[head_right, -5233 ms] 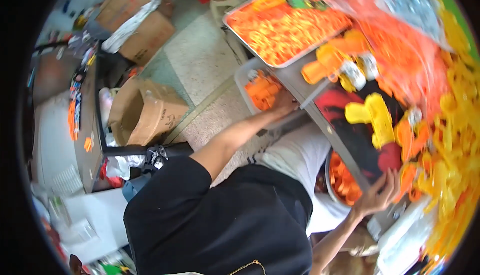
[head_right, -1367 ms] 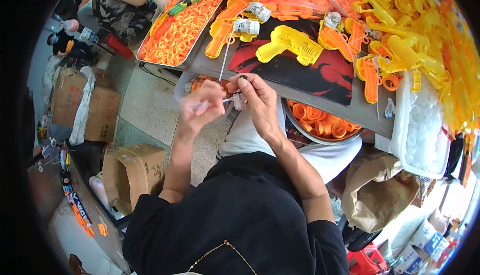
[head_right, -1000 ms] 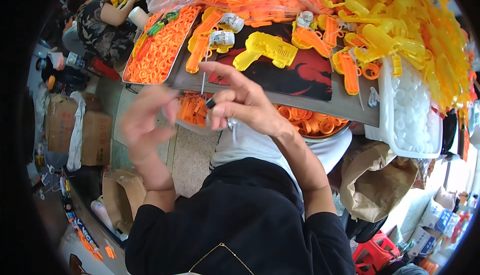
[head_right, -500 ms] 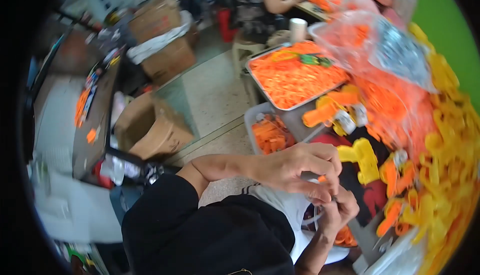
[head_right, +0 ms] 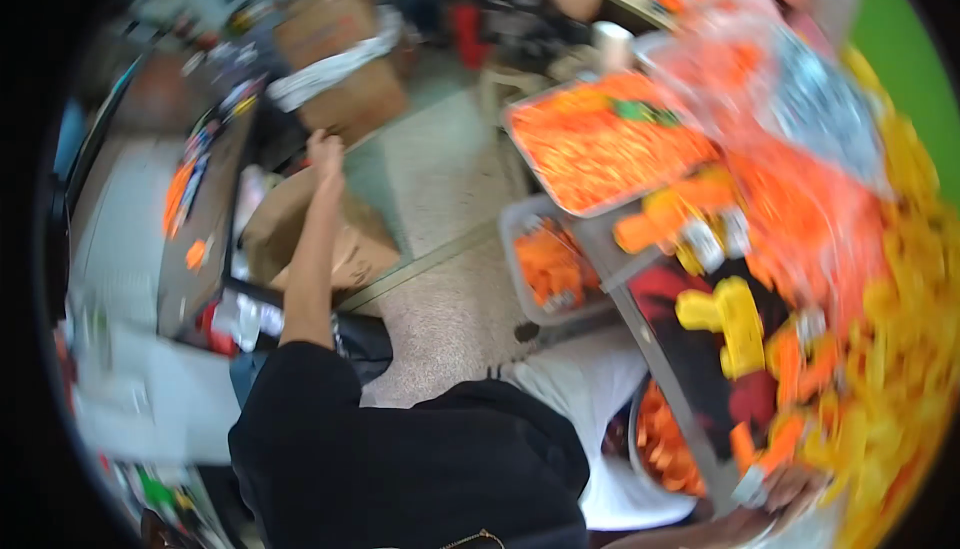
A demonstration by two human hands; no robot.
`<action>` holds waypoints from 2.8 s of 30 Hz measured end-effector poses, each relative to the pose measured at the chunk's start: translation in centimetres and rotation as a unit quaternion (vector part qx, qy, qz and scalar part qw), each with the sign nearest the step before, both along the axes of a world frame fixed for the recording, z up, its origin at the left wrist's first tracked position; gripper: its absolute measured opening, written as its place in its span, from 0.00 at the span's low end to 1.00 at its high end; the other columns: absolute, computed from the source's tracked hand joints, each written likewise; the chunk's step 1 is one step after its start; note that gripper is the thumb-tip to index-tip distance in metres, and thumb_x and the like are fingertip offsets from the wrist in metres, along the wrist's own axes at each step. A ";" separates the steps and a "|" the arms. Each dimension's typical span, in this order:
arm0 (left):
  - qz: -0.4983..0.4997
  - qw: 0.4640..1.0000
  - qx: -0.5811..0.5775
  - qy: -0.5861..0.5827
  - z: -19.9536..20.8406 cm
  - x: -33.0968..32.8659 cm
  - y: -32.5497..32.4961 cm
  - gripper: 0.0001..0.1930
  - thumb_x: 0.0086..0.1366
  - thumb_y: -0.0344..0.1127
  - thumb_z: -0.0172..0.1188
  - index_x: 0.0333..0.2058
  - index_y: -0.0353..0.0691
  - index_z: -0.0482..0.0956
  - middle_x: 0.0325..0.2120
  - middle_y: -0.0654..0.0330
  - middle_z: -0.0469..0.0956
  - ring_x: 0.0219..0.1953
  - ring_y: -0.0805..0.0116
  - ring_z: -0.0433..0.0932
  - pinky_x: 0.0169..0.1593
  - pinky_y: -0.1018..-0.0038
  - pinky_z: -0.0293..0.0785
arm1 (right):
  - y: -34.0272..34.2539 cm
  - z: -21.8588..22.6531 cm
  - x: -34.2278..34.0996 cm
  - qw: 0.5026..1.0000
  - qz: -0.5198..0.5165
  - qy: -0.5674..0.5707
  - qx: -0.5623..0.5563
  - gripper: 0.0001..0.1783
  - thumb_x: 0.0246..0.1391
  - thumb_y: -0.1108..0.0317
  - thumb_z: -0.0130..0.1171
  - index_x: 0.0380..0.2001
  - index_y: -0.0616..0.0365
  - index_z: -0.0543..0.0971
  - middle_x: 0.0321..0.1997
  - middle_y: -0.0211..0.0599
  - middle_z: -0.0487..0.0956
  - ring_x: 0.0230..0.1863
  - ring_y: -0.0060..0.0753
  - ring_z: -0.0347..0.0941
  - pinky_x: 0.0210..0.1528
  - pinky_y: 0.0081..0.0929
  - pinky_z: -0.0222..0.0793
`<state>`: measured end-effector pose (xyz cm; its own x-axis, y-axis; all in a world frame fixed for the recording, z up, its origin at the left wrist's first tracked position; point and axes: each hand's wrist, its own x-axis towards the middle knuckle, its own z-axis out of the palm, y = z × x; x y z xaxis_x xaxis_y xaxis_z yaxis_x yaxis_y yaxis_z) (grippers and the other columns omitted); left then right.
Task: Assembling plastic toy components by hand at a workbench.
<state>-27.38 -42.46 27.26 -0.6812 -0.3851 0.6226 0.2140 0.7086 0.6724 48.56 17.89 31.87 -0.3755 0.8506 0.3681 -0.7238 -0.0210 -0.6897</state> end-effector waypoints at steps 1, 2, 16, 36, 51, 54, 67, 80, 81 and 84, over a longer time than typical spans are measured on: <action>-0.162 0.974 0.158 0.005 -1.4 1.3 9.9 0.20 0.63 0.28 0.61 0.55 0.33 0.77 0.46 0.55 0.81 0.48 0.62 0.80 0.57 0.68 0.74 | -1.8 1.0 0.4 0.998 0.012 0.064 -0.009 0.12 0.73 0.62 0.47 0.37 0.57 0.72 0.20 0.22 0.61 0.19 0.12 0.57 0.24 0.16 0.60; -0.270 0.948 0.167 0.002 -2.3 4.1 18.3 0.18 0.66 0.26 0.60 0.54 0.36 0.78 0.46 0.59 0.81 0.47 0.71 0.78 0.56 0.71 0.74 | -4.9 1.2 0.4 0.948 -0.282 -0.040 -0.143 0.10 0.72 0.63 0.50 0.35 0.55 0.72 0.21 0.20 0.62 0.20 0.12 0.57 0.26 0.16 0.60; -0.733 0.559 -0.325 0.212 2.8 40.6 58.5 0.18 0.55 0.41 0.73 0.43 0.41 0.83 0.55 0.56 0.73 0.62 0.57 0.66 0.64 0.56 0.58 | -4.1 7.8 2.5 0.899 -0.296 -0.312 -0.085 0.04 0.66 0.71 0.58 0.38 0.60 0.79 0.21 0.27 0.70 0.19 0.16 0.60 0.26 0.18 0.59; -0.808 0.528 0.019 -0.260 -2.7 42.5 56.9 0.16 0.64 0.20 0.58 0.51 0.36 0.72 0.40 0.57 0.79 0.44 0.70 0.80 0.49 0.74 0.76 | 1.7 -2.8 -12.9 0.749 -0.069 -0.633 0.182 0.13 0.55 0.61 0.66 0.35 0.61 0.85 0.32 0.45 0.82 0.34 0.49 0.80 0.36 0.41 0.71; -0.807 0.525 0.001 -0.270 -0.1 44.1 56.4 0.15 0.65 0.16 0.52 0.49 0.34 0.70 0.38 0.49 0.79 0.34 0.59 0.86 0.35 0.69 0.83 | 0.8 -2.4 -13.6 0.718 -0.132 -0.643 0.233 0.13 0.53 0.64 0.67 0.31 0.67 0.83 0.28 0.45 0.80 0.26 0.41 0.77 0.30 0.34 0.69; -0.810 0.561 -0.031 -0.168 -0.4 44.4 56.0 0.14 0.65 0.16 0.51 0.49 0.33 0.70 0.38 0.47 0.79 0.32 0.56 0.86 0.34 0.68 0.82 | 0.1 -2.6 -14.2 0.698 -0.189 -0.631 0.282 0.13 0.52 0.64 0.67 0.30 0.66 0.83 0.28 0.47 0.80 0.26 0.46 0.77 0.30 0.36 0.69; -0.682 0.705 -0.160 0.110 -0.5 45.0 57.2 0.18 0.59 0.22 0.61 0.48 0.38 0.74 0.41 0.53 0.77 0.50 0.51 0.77 0.54 0.58 0.71 | 5.2 -1.1 -15.1 0.587 0.032 -0.787 0.187 0.20 0.42 0.48 0.76 0.29 0.53 0.88 0.25 0.39 0.85 0.33 0.40 0.83 0.37 0.39 0.75; -0.750 0.637 -0.178 0.002 -2.0 46.2 56.1 0.07 0.56 0.33 0.70 0.29 0.42 0.79 0.29 0.62 0.78 0.39 0.58 0.76 0.46 0.62 0.67 | 0.1 2.5 -4.9 0.627 -0.197 -0.712 0.248 0.16 0.51 0.64 0.71 0.41 0.61 0.82 0.36 0.41 0.81 0.41 0.44 0.77 0.46 0.39 0.71; -0.750 0.636 -0.181 0.002 -2.1 46.3 56.2 0.07 0.56 0.33 0.70 0.29 0.42 0.79 0.29 0.62 0.78 0.39 0.58 0.76 0.46 0.62 0.67 | -0.4 1.8 -4.1 0.559 -0.195 -0.749 0.296 0.19 0.48 0.64 0.72 0.44 0.59 0.82 0.40 0.40 0.79 0.47 0.44 0.74 0.50 0.40 0.68; -0.722 0.655 -0.222 0.010 -1.7 47.5 56.7 0.07 0.56 0.33 0.70 0.29 0.42 0.78 0.30 0.62 0.78 0.38 0.59 0.76 0.46 0.62 0.67 | -1.5 -0.2 -1.9 0.451 -0.188 -0.808 0.330 0.26 0.42 0.64 0.74 0.47 0.56 0.80 0.50 0.37 0.74 0.57 0.45 0.66 0.58 0.44 0.60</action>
<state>20.09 14.24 25.51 -0.1251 0.8739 0.4698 0.8825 -0.1184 0.4551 46.63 16.41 31.63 -0.4822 0.8713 0.0915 0.8674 0.4895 -0.0893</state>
